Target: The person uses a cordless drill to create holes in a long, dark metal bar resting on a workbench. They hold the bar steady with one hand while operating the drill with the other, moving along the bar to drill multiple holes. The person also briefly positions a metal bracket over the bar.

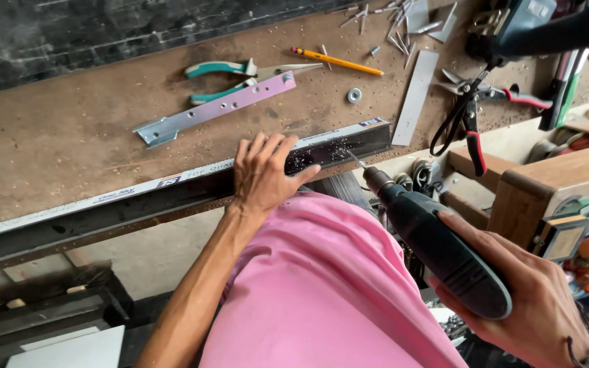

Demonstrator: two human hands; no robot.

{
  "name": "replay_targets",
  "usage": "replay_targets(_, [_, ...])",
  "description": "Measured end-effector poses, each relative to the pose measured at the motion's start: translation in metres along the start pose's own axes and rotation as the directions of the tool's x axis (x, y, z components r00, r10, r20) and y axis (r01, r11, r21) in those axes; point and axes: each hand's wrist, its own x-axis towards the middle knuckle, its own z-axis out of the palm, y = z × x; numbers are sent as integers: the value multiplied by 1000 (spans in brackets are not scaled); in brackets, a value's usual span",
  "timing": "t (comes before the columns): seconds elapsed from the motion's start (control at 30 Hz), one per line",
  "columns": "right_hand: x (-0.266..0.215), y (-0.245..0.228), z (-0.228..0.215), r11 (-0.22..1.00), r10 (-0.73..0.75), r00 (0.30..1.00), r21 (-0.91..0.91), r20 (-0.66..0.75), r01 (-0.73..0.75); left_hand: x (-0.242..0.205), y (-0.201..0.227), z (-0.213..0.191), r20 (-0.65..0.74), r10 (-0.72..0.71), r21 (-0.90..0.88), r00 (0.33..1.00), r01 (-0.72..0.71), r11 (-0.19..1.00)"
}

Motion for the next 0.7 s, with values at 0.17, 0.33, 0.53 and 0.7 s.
replay_targets(0.17, [0,7,4,1000,21,1000,23,0,-21,11,2,4,164,-99,-81,982,113,990])
replay_targets(0.33, [1,13,6,998,-15,1000,66,-3,15,6,-9,-28,247,-185,-185,951,234,955])
replay_targets(0.53, [0,10,6,995,-14,1000,98,-22,16,28,19,17,200,-107,-25,974,115,993])
replay_targets(0.7, [-7,4,6,996,23,995,88,-98,-15,36,25,21,134,-57,115,989,42,992])
